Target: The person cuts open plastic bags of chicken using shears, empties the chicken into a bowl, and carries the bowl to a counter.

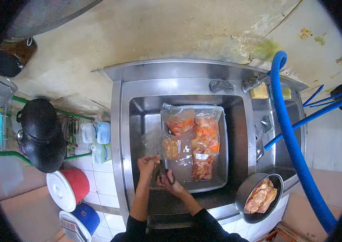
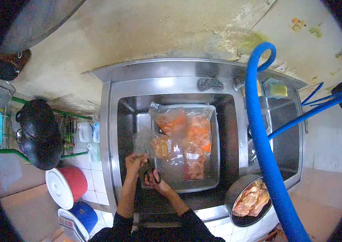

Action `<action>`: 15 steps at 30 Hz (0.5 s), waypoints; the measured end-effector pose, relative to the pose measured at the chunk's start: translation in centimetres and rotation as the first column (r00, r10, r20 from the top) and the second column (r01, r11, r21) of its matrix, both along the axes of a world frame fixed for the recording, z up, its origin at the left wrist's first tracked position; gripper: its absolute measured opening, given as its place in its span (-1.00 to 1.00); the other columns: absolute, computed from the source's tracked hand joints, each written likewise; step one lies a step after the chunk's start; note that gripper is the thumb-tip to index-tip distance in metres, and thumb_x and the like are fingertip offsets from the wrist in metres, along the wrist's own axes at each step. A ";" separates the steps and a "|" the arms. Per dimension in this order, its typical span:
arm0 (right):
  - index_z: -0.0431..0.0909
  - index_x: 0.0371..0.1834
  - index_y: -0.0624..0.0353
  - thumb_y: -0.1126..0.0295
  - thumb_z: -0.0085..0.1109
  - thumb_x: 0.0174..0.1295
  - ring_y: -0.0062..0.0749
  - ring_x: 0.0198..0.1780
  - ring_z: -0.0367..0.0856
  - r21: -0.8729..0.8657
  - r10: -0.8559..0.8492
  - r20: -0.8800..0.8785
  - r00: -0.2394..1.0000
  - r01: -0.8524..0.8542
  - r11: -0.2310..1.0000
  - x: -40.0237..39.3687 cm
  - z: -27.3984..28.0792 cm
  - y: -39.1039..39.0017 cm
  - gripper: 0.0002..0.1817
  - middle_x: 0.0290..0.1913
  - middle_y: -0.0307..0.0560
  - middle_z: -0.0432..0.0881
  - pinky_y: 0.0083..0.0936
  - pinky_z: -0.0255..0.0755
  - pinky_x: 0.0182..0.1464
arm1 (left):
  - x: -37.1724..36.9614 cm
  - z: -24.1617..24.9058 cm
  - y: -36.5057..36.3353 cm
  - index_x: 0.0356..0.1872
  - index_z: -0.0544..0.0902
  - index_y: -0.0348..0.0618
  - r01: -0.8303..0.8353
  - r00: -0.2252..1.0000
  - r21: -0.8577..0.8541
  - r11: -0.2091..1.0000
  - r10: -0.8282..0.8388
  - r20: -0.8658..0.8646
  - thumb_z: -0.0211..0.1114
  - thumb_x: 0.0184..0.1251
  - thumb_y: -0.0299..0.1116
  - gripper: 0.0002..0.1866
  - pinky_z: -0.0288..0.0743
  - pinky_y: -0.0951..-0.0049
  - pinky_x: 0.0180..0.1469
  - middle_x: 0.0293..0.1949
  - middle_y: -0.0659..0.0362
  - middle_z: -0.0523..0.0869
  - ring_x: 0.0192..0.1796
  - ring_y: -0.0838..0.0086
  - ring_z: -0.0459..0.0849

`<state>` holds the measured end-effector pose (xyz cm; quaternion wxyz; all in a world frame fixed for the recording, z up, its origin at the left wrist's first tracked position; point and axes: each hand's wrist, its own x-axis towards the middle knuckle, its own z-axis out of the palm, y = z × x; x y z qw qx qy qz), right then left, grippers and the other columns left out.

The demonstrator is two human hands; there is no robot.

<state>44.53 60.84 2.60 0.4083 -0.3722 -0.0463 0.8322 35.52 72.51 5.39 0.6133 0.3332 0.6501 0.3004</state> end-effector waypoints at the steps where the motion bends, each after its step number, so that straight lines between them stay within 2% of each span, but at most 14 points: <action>1: 0.38 -0.28 0.05 -0.43 -0.23 0.10 -0.51 -0.24 0.38 -0.003 -0.109 0.014 0.994 0.109 0.994 -0.2 0.0 0.0 -0.31 -0.32 -0.27 0.42 -0.55 0.28 -0.15 | 0.0 -0.3 -0.2 -0.59 0.64 -0.28 -0.003 1.000 -0.002 1.000 0.003 -0.001 0.42 -0.01 -0.42 -0.84 0.24 0.64 -0.60 -0.65 0.21 0.62 -0.65 0.65 0.46; 2: 0.38 -0.28 0.05 -0.43 -0.23 0.10 -0.51 -0.24 0.38 -0.004 -0.107 0.013 0.994 0.107 0.994 -0.4 0.1 0.2 -0.31 -0.32 -0.27 0.42 -0.55 0.28 -0.15 | 0.1 -0.7 -0.4 -0.59 0.64 -0.27 -0.033 0.999 0.006 0.999 0.033 0.037 0.41 -0.01 -0.42 -0.84 0.24 0.64 -0.59 -0.64 0.21 0.62 -0.65 0.66 0.46; 4: 0.40 -0.30 0.06 -0.43 -0.23 0.10 -0.58 -0.31 0.39 -0.003 -0.082 0.136 0.987 0.083 0.997 -0.8 0.1 0.7 -0.30 -0.35 -0.29 0.41 -0.60 0.30 -0.19 | -0.1 -1.0 -0.5 -0.59 0.64 -0.26 -0.066 0.995 0.014 0.998 0.065 0.073 0.41 0.00 -0.41 -0.84 0.25 0.63 -0.57 -0.64 0.21 0.62 -0.64 0.66 0.46; 8: 0.40 -0.33 0.06 -0.43 -0.22 0.09 -0.63 -0.37 0.38 0.065 -0.125 0.144 0.982 0.117 0.991 -1.4 -0.9 0.8 -0.30 -0.41 -0.31 0.41 -0.66 0.27 -0.27 | -0.9 -2.4 -0.7 -0.56 0.64 -0.24 -0.013 0.996 -0.009 1.000 0.014 0.088 0.38 0.04 -0.43 -0.87 0.27 0.62 -0.52 -0.62 0.25 0.60 -0.60 0.66 0.46; 10: 0.41 -0.34 0.07 -0.41 -0.20 0.11 -0.65 -0.40 0.36 -0.028 -0.172 -0.012 0.985 0.172 0.985 -0.6 1.4 1.9 -0.32 -0.47 -0.32 0.39 -0.70 0.22 -0.32 | -1.1 -2.6 -1.0 -0.53 0.65 -0.23 0.018 0.995 -0.028 0.999 -0.015 0.097 0.36 0.06 -0.43 -0.89 0.29 0.61 -0.50 -0.59 0.27 0.60 -0.56 0.66 0.47; 11: 0.41 -0.34 0.07 -0.41 -0.20 0.11 -0.65 -0.40 0.36 -0.027 -0.171 -0.013 0.985 0.171 0.985 -0.4 1.5 2.1 -0.32 -0.47 -0.32 0.39 -0.70 0.22 -0.32 | -1.1 -2.4 -1.2 -0.47 0.65 -0.23 0.024 0.995 -0.005 1.000 -0.024 0.096 0.34 0.09 -0.42 -0.90 0.31 0.60 -0.45 -0.55 0.29 0.61 -0.51 0.65 0.48; 13: 0.42 -0.37 0.06 -0.40 -0.20 0.13 -0.63 -0.42 0.32 0.001 -0.080 0.304 0.949 0.083 0.997 0.0 1.4 2.2 -0.33 -0.51 -0.33 0.37 -0.69 0.19 -0.35 | -0.9 -0.8 -0.9 -0.41 0.65 -0.22 0.026 0.995 0.020 0.999 -0.028 0.094 0.32 0.11 -0.41 -0.90 0.32 0.59 -0.41 -0.50 0.30 0.62 -0.46 0.65 0.49; 15: 0.42 -0.38 0.06 -0.40 -0.19 0.12 -0.62 -0.43 0.32 0.037 -0.080 0.259 0.963 0.073 0.997 -0.2 0.1 2.4 -0.33 -0.51 -0.33 0.37 -0.67 0.19 -0.35 | -0.7 1.1 -0.6 -0.36 0.63 -0.20 0.109 0.984 -0.116 0.987 -0.091 0.152 0.29 0.17 -0.33 -0.85 0.35 0.56 -0.35 -0.40 0.30 0.62 -0.38 0.63 0.51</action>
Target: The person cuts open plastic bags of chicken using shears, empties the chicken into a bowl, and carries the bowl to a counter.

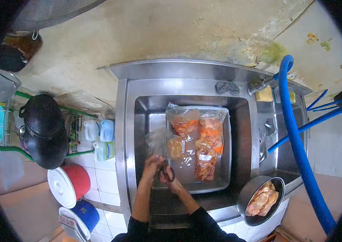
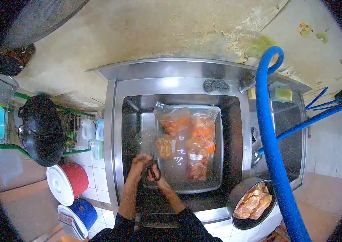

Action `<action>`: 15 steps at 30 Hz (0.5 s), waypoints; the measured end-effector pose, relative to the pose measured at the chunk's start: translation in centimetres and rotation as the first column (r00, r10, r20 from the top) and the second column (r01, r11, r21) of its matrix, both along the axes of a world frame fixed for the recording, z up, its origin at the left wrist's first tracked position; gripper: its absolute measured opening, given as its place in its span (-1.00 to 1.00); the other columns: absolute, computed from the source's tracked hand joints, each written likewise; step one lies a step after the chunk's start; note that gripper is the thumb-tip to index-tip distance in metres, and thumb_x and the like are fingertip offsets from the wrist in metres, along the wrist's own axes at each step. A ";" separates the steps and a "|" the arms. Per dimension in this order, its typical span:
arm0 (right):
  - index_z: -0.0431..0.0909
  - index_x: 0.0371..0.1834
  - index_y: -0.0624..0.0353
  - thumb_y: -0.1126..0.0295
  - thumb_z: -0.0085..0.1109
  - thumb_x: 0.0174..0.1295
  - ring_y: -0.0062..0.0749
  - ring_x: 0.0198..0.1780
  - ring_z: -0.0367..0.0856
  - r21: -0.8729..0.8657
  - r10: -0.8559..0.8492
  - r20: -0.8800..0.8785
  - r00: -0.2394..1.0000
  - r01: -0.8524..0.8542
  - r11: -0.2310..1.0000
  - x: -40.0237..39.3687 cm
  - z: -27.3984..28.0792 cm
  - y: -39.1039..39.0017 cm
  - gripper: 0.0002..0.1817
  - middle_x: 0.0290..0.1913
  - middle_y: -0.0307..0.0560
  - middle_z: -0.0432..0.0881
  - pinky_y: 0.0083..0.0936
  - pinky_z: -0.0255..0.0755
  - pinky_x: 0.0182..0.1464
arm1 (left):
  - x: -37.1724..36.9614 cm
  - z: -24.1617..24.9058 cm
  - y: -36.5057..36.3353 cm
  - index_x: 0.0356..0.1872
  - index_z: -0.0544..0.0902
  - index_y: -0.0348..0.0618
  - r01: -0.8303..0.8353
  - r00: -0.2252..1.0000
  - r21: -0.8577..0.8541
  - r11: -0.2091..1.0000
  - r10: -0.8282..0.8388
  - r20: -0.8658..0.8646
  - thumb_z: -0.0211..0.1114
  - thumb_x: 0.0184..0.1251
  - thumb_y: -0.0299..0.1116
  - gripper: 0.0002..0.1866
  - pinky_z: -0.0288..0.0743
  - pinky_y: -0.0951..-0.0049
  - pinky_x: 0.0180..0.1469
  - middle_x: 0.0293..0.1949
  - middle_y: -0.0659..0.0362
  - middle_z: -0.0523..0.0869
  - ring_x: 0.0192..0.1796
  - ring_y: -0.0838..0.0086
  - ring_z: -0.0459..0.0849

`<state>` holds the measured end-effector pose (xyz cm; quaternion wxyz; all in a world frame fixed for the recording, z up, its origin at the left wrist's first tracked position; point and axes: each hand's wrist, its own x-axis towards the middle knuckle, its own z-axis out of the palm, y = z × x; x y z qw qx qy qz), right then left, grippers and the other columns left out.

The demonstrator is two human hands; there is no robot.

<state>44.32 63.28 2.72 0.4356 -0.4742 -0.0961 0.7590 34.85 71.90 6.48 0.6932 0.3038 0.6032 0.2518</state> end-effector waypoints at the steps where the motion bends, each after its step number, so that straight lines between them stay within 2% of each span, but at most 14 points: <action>1: 0.43 -0.40 0.06 -0.40 -0.17 0.11 -0.61 -0.44 0.31 0.040 0.006 -0.045 0.999 -0.005 0.999 -0.2 -0.6 0.0 -0.33 -0.51 -0.33 0.37 -0.65 0.19 -0.35 | -0.5 -0.7 -0.2 -0.36 0.63 -0.20 0.000 1.000 0.000 1.000 0.000 -0.001 0.29 0.17 -0.33 -0.85 0.35 0.56 -0.35 -0.40 0.30 0.62 -0.38 0.63 0.51; 3: 0.43 -0.40 0.06 -0.40 -0.15 0.10 -0.59 -0.44 0.32 0.030 -0.057 -0.048 0.997 0.058 0.998 0.3 -1.2 0.6 -0.33 -0.51 -0.32 0.37 -0.64 0.20 -0.34 | -1.3 -2.0 0.0 -0.33 0.59 -0.17 0.110 0.977 -0.033 0.993 -0.102 0.187 0.25 0.20 -0.31 -0.85 0.39 0.51 -0.28 -0.37 0.28 0.61 -0.34 0.57 0.53; 4: 0.42 -0.41 0.07 -0.40 -0.13 0.09 -0.58 -0.43 0.33 0.014 -0.120 -0.054 0.991 0.120 0.993 0.5 -1.0 1.0 -0.34 -0.51 -0.31 0.38 -0.63 0.20 -0.33 | -1.4 -2.1 0.0 -0.33 0.59 -0.17 0.106 0.978 -0.030 0.994 -0.099 0.185 0.25 0.20 -0.31 -0.85 0.39 0.51 -0.28 -0.37 0.28 0.61 -0.34 0.57 0.53; 6: 0.40 -0.42 0.07 -0.37 -0.14 0.13 -0.56 -0.44 0.34 -0.007 -0.073 -0.013 0.997 0.073 0.997 1.7 -1.9 1.5 -0.36 -0.50 -0.28 0.39 -0.62 0.21 -0.31 | -1.6 -2.2 -0.2 -0.29 0.57 -0.15 0.181 0.860 -0.112 0.977 -0.102 0.499 0.21 0.22 -0.34 -0.87 0.41 0.46 -0.21 -0.37 0.26 0.60 -0.30 0.51 0.56; 7: 0.38 -0.43 0.06 -0.37 -0.14 0.12 -0.56 -0.45 0.34 0.031 -0.066 0.055 0.996 0.065 0.997 2.3 -1.6 2.2 -0.37 -0.50 -0.27 0.39 -0.62 0.21 -0.32 | -1.7 -2.9 -0.2 -0.29 0.57 -0.15 0.180 0.861 -0.112 0.977 -0.102 0.498 0.21 0.22 -0.34 -0.87 0.41 0.46 -0.21 -0.37 0.26 0.60 -0.30 0.51 0.56; 8: 0.37 -0.44 0.05 -0.37 -0.14 0.12 -0.56 -0.46 0.34 0.070 -0.059 0.125 0.990 0.051 0.996 2.7 -1.2 3.0 -0.37 -0.50 -0.27 0.39 -0.61 0.20 -0.33 | -1.6 -4.1 -0.2 -0.28 0.56 -0.15 0.178 0.804 -0.082 0.981 -0.096 0.587 0.19 0.22 -0.36 -0.88 0.40 0.46 -0.16 -0.35 0.25 0.60 -0.27 0.48 0.57; 9: 0.36 -0.45 0.03 -0.39 -0.13 0.10 -0.58 -0.47 0.32 -0.002 -0.072 0.120 0.990 0.072 0.997 2.7 0.2 3.5 -0.37 -0.51 -0.30 0.37 -0.63 0.15 -0.38 | -1.7 -5.3 -0.4 -0.26 0.56 -0.15 0.172 0.737 -0.053 0.984 -0.093 0.669 0.18 0.22 -0.38 -0.88 0.40 0.46 -0.11 -0.34 0.24 0.61 -0.23 0.45 0.58; 12: 0.36 -0.44 0.03 -0.43 -0.14 0.07 -0.60 -0.49 0.29 0.022 0.021 0.220 0.975 -0.026 0.999 3.7 -1.3 4.8 -0.34 -0.53 -0.32 0.36 -0.65 0.09 -0.41 | -1.4 -7.3 -1.3 -0.28 0.55 -0.17 0.106 0.753 -0.007 0.994 -0.076 0.653 0.17 0.21 -0.36 -0.87 0.34 0.44 0.00 -0.29 0.23 0.61 -0.14 0.43 0.56; 13: 0.36 -0.44 0.00 -0.43 -0.18 0.08 -0.61 -0.52 0.26 -0.050 -0.048 0.226 0.973 0.060 0.997 3.3 -1.1 5.1 -0.35 -0.56 -0.35 0.32 -0.67 0.07 -0.44 | -1.3 -7.1 -1.4 -0.28 0.55 -0.17 0.109 0.752 -0.007 0.994 -0.078 0.655 0.17 0.21 -0.36 -0.87 0.34 0.44 0.00 -0.29 0.23 0.61 -0.14 0.43 0.56; 15: 0.36 -0.44 0.00 -0.44 -0.18 0.08 -0.62 -0.53 0.25 -0.016 0.006 0.272 0.962 -0.001 1.000 3.8 -0.3 5.6 -0.35 -0.57 -0.37 0.31 -0.67 0.06 -0.44 | -1.4 -6.3 -2.3 -0.27 0.56 -0.17 0.035 0.825 -0.092 0.995 0.023 0.565 0.20 0.17 -0.36 -0.85 0.26 0.41 0.10 -0.22 0.23 0.60 -0.06 0.43 0.53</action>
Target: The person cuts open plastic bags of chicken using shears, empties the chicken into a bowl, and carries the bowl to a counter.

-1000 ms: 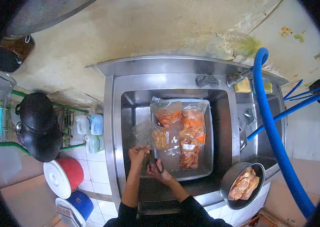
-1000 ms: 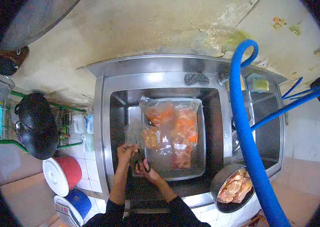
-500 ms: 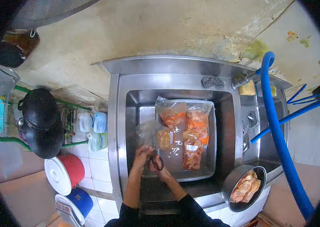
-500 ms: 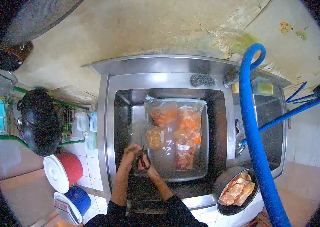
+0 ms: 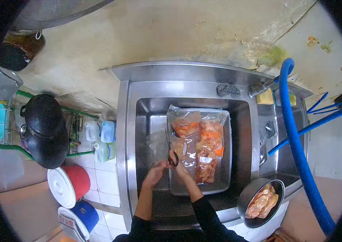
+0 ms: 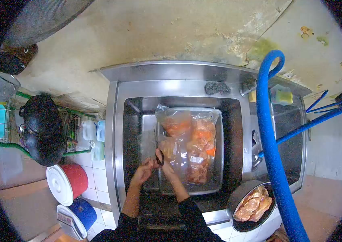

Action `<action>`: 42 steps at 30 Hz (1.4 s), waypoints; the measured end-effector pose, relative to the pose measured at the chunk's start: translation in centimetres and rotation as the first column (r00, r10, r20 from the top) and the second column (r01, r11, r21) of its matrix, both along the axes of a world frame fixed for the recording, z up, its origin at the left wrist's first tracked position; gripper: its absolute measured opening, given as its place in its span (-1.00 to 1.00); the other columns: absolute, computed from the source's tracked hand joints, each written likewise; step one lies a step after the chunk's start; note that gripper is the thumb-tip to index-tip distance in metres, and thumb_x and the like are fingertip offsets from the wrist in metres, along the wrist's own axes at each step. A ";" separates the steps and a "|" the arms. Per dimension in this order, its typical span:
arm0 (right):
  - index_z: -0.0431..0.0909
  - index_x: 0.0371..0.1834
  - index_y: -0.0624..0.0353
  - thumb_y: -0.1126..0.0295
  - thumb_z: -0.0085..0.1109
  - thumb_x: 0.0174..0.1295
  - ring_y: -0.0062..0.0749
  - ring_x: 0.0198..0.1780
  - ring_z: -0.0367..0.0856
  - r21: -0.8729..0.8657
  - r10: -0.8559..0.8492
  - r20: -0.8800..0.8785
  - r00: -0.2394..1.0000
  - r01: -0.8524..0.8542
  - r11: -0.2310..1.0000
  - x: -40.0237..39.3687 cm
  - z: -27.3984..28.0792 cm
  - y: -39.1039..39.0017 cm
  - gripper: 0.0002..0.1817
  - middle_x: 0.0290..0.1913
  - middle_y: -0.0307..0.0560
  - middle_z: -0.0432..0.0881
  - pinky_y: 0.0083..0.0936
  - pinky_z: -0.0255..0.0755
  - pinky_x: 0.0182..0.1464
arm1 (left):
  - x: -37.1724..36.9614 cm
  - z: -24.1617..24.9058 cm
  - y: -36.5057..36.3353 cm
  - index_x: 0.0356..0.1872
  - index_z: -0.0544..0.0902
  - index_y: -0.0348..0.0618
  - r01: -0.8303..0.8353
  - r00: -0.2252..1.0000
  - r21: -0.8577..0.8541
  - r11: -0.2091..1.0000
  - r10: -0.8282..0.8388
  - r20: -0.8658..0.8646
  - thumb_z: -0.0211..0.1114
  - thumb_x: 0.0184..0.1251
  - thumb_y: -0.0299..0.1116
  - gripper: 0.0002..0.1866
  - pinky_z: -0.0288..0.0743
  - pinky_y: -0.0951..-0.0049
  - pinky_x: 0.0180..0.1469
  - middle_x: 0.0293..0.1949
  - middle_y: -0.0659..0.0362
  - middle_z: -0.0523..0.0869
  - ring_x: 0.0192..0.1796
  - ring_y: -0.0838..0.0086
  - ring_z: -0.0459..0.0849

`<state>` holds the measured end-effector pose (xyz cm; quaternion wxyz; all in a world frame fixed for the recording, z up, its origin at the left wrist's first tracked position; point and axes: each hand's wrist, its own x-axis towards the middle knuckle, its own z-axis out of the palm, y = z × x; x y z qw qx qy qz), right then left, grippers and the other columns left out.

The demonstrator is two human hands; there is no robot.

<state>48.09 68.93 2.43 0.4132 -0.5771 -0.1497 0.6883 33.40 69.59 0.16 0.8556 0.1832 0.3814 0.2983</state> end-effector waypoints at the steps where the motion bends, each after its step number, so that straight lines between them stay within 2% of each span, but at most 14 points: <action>1: 0.36 -0.45 -0.01 -0.44 -0.18 0.08 -0.62 -0.54 0.24 0.039 0.062 0.050 0.997 -0.064 0.997 0.1 0.6 0.2 -0.35 -0.57 -0.38 0.30 -0.66 0.06 -0.45 | -0.1 0.0 -0.2 -0.27 0.56 -0.17 0.003 1.000 -0.004 1.000 -0.004 -0.004 0.20 0.17 -0.36 -0.85 0.26 0.41 0.10 -0.22 0.23 0.60 -0.06 0.43 0.53; 16: 0.41 -0.58 0.09 -0.16 0.11 0.14 -0.56 -0.57 0.41 0.137 -0.096 0.103 0.990 0.082 0.987 0.2 -2.6 0.7 -0.50 -0.63 -0.31 0.40 -0.59 0.24 -0.53 | -2.4 -4.3 -3.8 -0.15 0.49 -0.24 -0.015 0.983 -0.114 0.993 0.035 0.178 0.18 0.03 -0.54 -0.71 0.32 0.59 0.03 -0.22 0.23 0.57 -0.06 0.49 0.48; 20: 0.52 -0.37 0.15 0.04 0.06 0.25 -0.43 -0.40 0.50 -0.079 0.115 0.160 0.980 -0.103 0.991 3.1 1.6 1.6 -0.64 -0.51 -0.15 0.52 -0.47 0.36 -0.33 | -1.0 -0.1 -3.3 0.13 0.35 -0.29 -0.077 0.947 -0.221 0.972 0.141 0.289 0.11 0.11 -0.54 -0.53 0.33 0.55 0.09 0.13 0.11 0.44 0.08 0.39 0.46; 22: 0.51 -0.39 0.32 0.24 0.07 0.18 -0.33 -0.48 0.51 0.310 -0.222 0.554 0.803 0.049 0.950 4.4 1.7 -1.0 -0.71 -0.54 -0.02 0.55 -0.38 0.37 -0.37 | -0.9 -1.2 -3.5 0.25 0.27 -0.28 -0.070 0.951 -0.118 0.990 0.102 0.292 0.09 0.16 -0.50 -0.44 0.29 0.47 0.18 0.26 0.09 0.34 0.16 0.34 0.43; 23: 0.52 -0.24 0.35 0.38 0.05 0.08 -0.12 -0.41 0.60 0.073 0.091 0.683 0.725 -0.192 0.979 7.3 -0.5 -2.9 -0.74 -0.46 0.15 0.59 -0.24 0.42 -0.32 | -0.5 -1.3 -3.6 0.27 0.24 -0.24 -0.133 0.954 -0.167 0.977 0.172 0.246 0.05 0.24 -0.43 -0.47 0.21 0.39 0.24 0.32 0.09 0.25 0.18 0.31 0.41; 25: 0.55 -0.28 0.30 0.28 0.11 0.11 0.13 -0.26 0.58 0.050 -0.025 0.965 0.262 -0.090 0.995 9.0 2.3 -5.2 -0.72 -0.38 0.24 0.59 -0.14 0.45 -0.22 | -0.1 -2.3 -4.1 0.29 0.21 -0.21 -0.207 0.948 -0.215 0.955 0.249 0.196 0.01 0.32 -0.36 -0.49 0.14 0.31 0.30 0.37 0.09 0.16 0.21 0.28 0.39; 27: 0.56 -0.30 0.30 0.18 0.15 0.10 0.13 -0.28 0.58 -0.009 -0.004 0.986 0.169 0.074 0.997 10.5 2.7 -6.0 -0.66 -0.40 0.24 0.60 -0.12 0.45 -0.20 | 0.1 -4.5 -5.0 0.13 0.33 -0.16 -0.101 0.995 0.263 0.960 0.098 0.023 0.04 0.36 -0.26 -0.62 -0.01 0.20 0.37 0.24 0.05 0.35 0.24 0.20 0.36; 28: 0.54 -0.24 0.29 0.16 0.15 0.10 0.14 -0.28 0.58 -0.181 0.157 0.965 0.208 0.104 0.978 11.5 1.6 -6.4 -0.63 -0.39 0.24 0.60 -0.10 0.45 -0.19 | 0.8 -2.6 -4.5 0.13 0.33 -0.16 -0.106 0.994 0.261 0.959 0.102 0.027 0.04 0.36 -0.26 -0.62 -0.01 0.20 0.37 0.24 0.05 0.35 0.24 0.20 0.36; 30: 0.43 -0.01 0.29 0.12 0.13 0.12 0.20 -0.17 0.54 -0.427 0.383 0.867 0.319 0.081 0.901 13.3 -0.3 -7.1 -0.51 -0.18 0.38 0.52 -0.09 0.44 -0.10 | 2.0 0.9 -3.3 0.03 0.37 -0.14 -0.401 0.890 -0.382 0.833 0.453 0.054 0.15 0.31 -0.25 -0.66 0.04 0.18 0.35 0.13 -0.01 0.43 0.20 0.18 0.40; 31: 0.43 -0.01 0.29 0.12 0.13 0.12 0.20 -0.17 0.54 -0.424 0.378 0.868 0.321 0.082 0.902 13.5 -1.8 -7.7 -0.51 -0.18 0.38 0.52 -0.09 0.44 -0.10 | 2.4 0.1 -3.6 0.03 0.37 -0.14 -0.400 0.891 -0.378 0.835 0.452 0.054 0.15 0.31 -0.25 -0.66 0.04 0.18 0.35 0.13 -0.01 0.43 0.20 0.18 0.40; 34: 0.30 0.12 0.28 0.19 0.13 0.13 0.29 0.00 0.43 -0.137 0.117 0.982 0.151 0.132 0.982 13.2 -3.6 -8.7 -0.45 0.02 0.48 0.34 -0.08 0.39 0.00 | 4.2 -2.7 -4.6 0.08 0.37 -0.09 -0.414 0.908 -0.016 0.910 0.412 -0.080 0.25 0.23 -0.18 -0.55 0.21 0.22 0.24 0.09 -0.02 0.46 0.09 0.27 0.47; 36: 0.26 0.15 0.28 0.29 0.13 0.12 0.36 0.09 0.30 0.001 -0.022 0.986 0.166 0.125 0.992 12.1 -1.1 -8.4 -0.46 0.08 0.51 0.21 -0.06 0.34 0.06 | 5.8 -3.2 -4.8 -0.07 0.51 -0.15 -0.272 0.799 0.335 0.902 0.406 -0.444 0.26 0.22 -0.16 -0.65 0.42 0.33 -0.01 -0.10 0.00 0.61 -0.16 0.39 0.58; 40: 0.23 0.17 0.25 0.37 0.12 0.10 0.37 0.03 0.33 0.055 -0.057 0.958 0.282 0.016 0.998 11.0 -0.9 -9.3 -0.46 0.10 0.45 0.23 -0.03 0.33 0.07 | 8.5 -1.4 -2.2 -0.50 0.64 -0.32 0.019 0.484 0.580 0.814 0.500 -0.718 0.28 0.19 -0.32 -0.77 0.46 0.41 -0.32 -0.55 0.17 0.66 -0.48 0.47 0.58; 42: 0.26 0.14 0.24 0.35 0.13 0.12 0.25 -0.03 0.42 0.075 -0.066 0.968 0.244 -0.027 0.997 10.6 -1.8 -10.5 -0.49 0.06 0.37 0.32 -0.08 0.37 0.03 | 10.1 -2.3 -1.5 -0.49 0.65 -0.33 -0.084 0.590 0.585 0.807 0.513 -0.623 0.27 0.19 -0.33 -0.78 0.45 0.42 -0.33 -0.52 0.16 0.67 -0.47 0.48 0.58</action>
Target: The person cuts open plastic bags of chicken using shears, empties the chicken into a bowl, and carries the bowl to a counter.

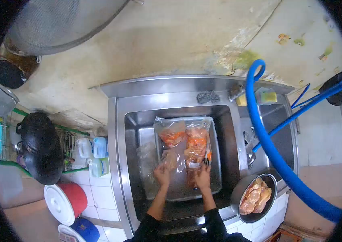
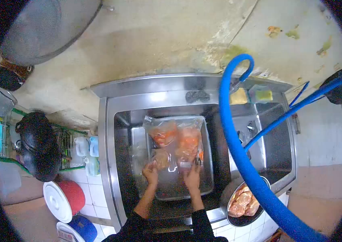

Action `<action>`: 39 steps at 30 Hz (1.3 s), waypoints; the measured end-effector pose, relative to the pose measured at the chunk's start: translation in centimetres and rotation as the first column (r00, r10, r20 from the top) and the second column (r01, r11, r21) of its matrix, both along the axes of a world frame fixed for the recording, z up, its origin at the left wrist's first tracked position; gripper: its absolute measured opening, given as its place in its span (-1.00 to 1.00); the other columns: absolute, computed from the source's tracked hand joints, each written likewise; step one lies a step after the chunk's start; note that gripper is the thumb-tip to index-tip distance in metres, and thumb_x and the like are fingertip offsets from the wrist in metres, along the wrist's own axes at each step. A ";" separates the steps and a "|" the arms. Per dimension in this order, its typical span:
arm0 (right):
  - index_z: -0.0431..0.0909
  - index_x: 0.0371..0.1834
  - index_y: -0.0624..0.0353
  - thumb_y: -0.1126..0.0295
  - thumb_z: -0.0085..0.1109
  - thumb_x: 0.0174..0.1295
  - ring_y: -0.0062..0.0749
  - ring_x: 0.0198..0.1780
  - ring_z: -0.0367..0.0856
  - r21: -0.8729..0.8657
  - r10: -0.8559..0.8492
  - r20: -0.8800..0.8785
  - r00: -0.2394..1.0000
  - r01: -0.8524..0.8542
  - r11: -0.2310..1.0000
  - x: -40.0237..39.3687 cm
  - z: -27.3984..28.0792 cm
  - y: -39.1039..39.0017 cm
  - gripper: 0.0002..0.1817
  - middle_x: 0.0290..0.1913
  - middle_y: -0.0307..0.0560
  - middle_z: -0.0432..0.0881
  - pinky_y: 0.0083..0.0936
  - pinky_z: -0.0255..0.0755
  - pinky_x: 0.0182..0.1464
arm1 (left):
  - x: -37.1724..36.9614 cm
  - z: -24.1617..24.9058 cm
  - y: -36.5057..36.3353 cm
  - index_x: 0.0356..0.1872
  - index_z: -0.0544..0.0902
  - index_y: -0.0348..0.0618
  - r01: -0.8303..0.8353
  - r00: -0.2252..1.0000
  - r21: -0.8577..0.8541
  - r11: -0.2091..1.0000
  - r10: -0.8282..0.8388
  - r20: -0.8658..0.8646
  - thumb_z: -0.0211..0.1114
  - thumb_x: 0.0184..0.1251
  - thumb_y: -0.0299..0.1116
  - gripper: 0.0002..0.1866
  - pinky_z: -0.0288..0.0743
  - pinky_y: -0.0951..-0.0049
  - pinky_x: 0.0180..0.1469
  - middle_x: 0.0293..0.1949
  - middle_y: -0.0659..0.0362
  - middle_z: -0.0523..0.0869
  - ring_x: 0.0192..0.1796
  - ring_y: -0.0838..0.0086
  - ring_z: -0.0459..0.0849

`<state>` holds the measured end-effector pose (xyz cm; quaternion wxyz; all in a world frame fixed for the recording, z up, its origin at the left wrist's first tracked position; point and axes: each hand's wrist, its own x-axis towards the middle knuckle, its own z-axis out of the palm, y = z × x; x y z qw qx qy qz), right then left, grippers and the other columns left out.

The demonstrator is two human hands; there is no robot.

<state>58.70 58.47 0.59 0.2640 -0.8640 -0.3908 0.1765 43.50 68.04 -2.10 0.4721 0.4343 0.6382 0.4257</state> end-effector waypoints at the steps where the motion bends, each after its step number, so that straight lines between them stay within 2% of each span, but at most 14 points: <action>1: 0.29 0.11 0.23 0.33 0.14 0.14 0.14 -0.09 0.50 0.011 0.044 0.024 0.999 -0.044 0.999 -0.4 -1.0 -0.8 -0.52 0.02 0.28 0.41 -0.14 0.41 -0.01 | 0.4 -0.5 0.2 -0.48 0.65 -0.34 -0.011 0.990 0.003 1.000 0.010 0.144 0.27 0.20 -0.35 -0.79 0.44 0.43 -0.33 -0.50 0.15 0.68 -0.46 0.50 0.57; 4: 0.35 0.05 0.20 0.08 0.09 0.21 -0.19 -0.22 0.60 -0.058 0.053 -0.491 0.870 -0.093 0.994 0.4 -11.8 -4.4 -0.52 -0.14 0.07 0.56 -0.35 0.47 -0.14 | 4.4 3.7 0.4 -0.46 0.66 -0.29 0.036 0.988 0.160 0.986 -0.059 0.144 0.25 0.20 -0.42 -0.86 0.42 0.61 -0.35 -0.51 0.23 0.65 -0.39 0.63 0.55; 5: 0.35 0.05 0.20 0.08 0.09 0.21 -0.19 -0.22 0.60 -0.046 0.055 -0.480 0.875 -0.088 0.995 0.0 -9.1 -3.8 -0.52 -0.14 0.07 0.56 -0.35 0.47 -0.14 | 4.6 6.0 0.5 -0.46 0.66 -0.29 0.038 0.986 0.173 0.984 -0.065 0.155 0.25 0.20 -0.42 -0.86 0.42 0.61 -0.35 -0.51 0.23 0.65 -0.39 0.63 0.55; 7: 0.39 0.00 0.15 -0.22 -0.05 0.18 -0.41 -0.21 0.59 -0.195 -0.201 -0.979 -0.010 0.310 0.931 -2.3 -0.4 -1.9 -0.36 -0.23 -0.06 0.61 -0.51 0.44 -0.19 | 4.9 10.7 0.0 -0.47 0.62 -0.34 0.126 0.950 0.016 0.992 -0.125 0.286 0.23 0.21 -0.41 -0.82 0.41 0.54 -0.39 -0.53 0.24 0.63 -0.48 0.63 0.50; 9: 0.38 0.06 0.13 -0.38 -0.18 0.12 -0.36 -0.15 0.57 -0.210 -0.235 -0.971 0.045 0.314 0.926 -2.9 0.3 -0.8 -0.22 -0.11 -0.05 0.59 -0.46 0.44 -0.14 | 5.2 13.1 -0.2 -0.46 0.61 -0.33 0.051 0.807 -0.031 0.998 -0.023 0.590 0.22 0.20 -0.42 -0.84 0.39 0.55 -0.42 -0.53 0.28 0.60 -0.48 0.67 0.47; 13: 0.39 0.11 0.04 -0.34 -0.13 0.12 -0.28 -0.01 0.51 -0.113 0.101 -0.892 -0.440 0.435 0.893 -2.6 10.4 3.0 -0.27 0.04 -0.09 0.51 -0.28 0.38 0.06 | 3.3 24.0 -1.2 -0.29 0.65 -0.31 0.271 0.848 0.061 0.961 -0.268 0.457 0.24 0.20 -0.43 -0.85 0.40 0.61 -0.27 -0.36 0.26 0.65 -0.33 0.64 0.54; 16: 0.40 0.12 0.02 -0.25 -0.12 0.18 -0.25 0.00 0.50 0.132 0.347 -0.902 -0.256 0.601 0.788 -2.2 9.7 2.9 -0.35 0.04 -0.09 0.51 -0.22 0.36 0.10 | 3.6 28.5 -3.5 -0.29 0.65 -0.33 0.415 0.746 0.192 0.889 -0.453 0.488 0.26 0.19 -0.42 -0.83 0.38 0.61 -0.18 -0.36 0.24 0.65 -0.27 0.63 0.54; 21: 0.31 0.22 0.04 -0.18 -0.12 0.21 -0.25 0.12 0.45 0.339 0.607 -0.746 -0.273 0.630 0.699 -0.1 16.0 0.4 -0.35 0.13 -0.10 0.46 -0.21 0.33 0.15 | 3.1 33.7 -6.2 -0.30 0.64 -0.35 0.485 0.743 0.338 0.807 -0.584 0.328 0.26 0.20 -0.41 -0.82 0.36 0.62 -0.25 -0.38 0.26 0.64 -0.32 0.65 0.52; 24: 0.31 0.20 0.09 -0.04 -0.07 0.26 -0.24 0.13 0.44 0.299 0.544 -0.797 -0.262 0.611 0.733 3.7 20.9 -2.1 -0.44 0.12 -0.05 0.46 -0.17 0.33 0.15 | 3.1 36.6 -7.4 -0.33 0.64 -0.28 0.595 0.708 0.338 0.729 -0.675 0.209 0.27 0.21 -0.34 -0.81 0.24 0.70 -0.58 -0.46 0.29 0.58 -0.47 0.71 0.49; 27: 0.33 0.18 0.10 0.10 0.03 0.23 -0.24 0.13 0.44 0.345 0.516 -0.852 -0.092 0.643 0.684 8.6 24.1 -5.9 -0.50 0.10 -0.06 0.48 -0.23 0.34 0.15 | 4.3 37.6 -8.6 -0.31 0.61 -0.32 0.685 0.617 0.384 0.619 -0.773 0.144 0.23 0.23 -0.35 -0.81 0.45 0.54 -0.26 -0.43 0.22 0.66 -0.35 0.62 0.58; 30: 0.38 0.12 0.18 0.29 0.18 0.12 -0.29 0.07 0.49 0.374 0.357 -0.921 0.154 0.608 0.701 15.2 26.5 -11.0 -0.51 0.03 -0.10 0.53 -0.29 0.38 0.10 | 5.5 36.7 -10.0 -0.25 0.61 -0.31 0.901 0.323 0.252 0.352 -0.934 0.150 0.20 0.25 -0.39 -0.82 0.48 0.51 -0.24 -0.37 0.18 0.68 -0.34 0.55 0.62; 34: 0.45 0.05 0.26 0.47 0.30 -0.05 -0.44 -0.13 0.59 0.394 0.182 -0.859 0.478 0.391 0.832 21.3 30.6 -16.8 -0.49 -0.13 -0.13 0.62 -0.49 0.42 0.02 | 10.5 29.1 -15.3 -0.30 0.64 -0.20 0.920 0.179 0.361 0.153 -0.983 -0.041 0.25 0.23 -0.32 -0.84 0.52 0.53 -0.31 -0.33 0.17 0.65 -0.33 0.54 0.60; 37: 0.52 -0.02 0.27 0.47 0.36 -0.13 -0.48 -0.13 0.59 0.307 0.085 -0.734 0.674 0.218 0.926 24.5 30.5 -18.8 -0.50 -0.17 -0.13 0.64 -0.55 0.40 -0.02 | 12.9 25.7 -19.6 -0.21 0.60 -0.24 0.941 0.161 0.282 0.185 -0.981 0.108 0.18 0.27 -0.31 -0.79 0.54 0.30 -0.07 -0.21 0.06 0.66 -0.15 0.38 0.64; 39: 0.59 -0.11 0.25 0.42 0.41 -0.16 -0.53 -0.15 0.58 0.330 0.089 -0.681 0.727 0.196 0.924 25.3 29.6 -19.5 -0.55 -0.20 -0.16 0.66 -0.59 0.37 -0.03 | 13.9 25.1 -21.0 -0.03 0.52 -0.28 0.962 0.272 -0.232 0.145 -0.611 0.744 0.06 0.35 -0.26 -0.68 0.49 0.21 0.07 -0.09 -0.03 0.64 0.00 0.26 0.61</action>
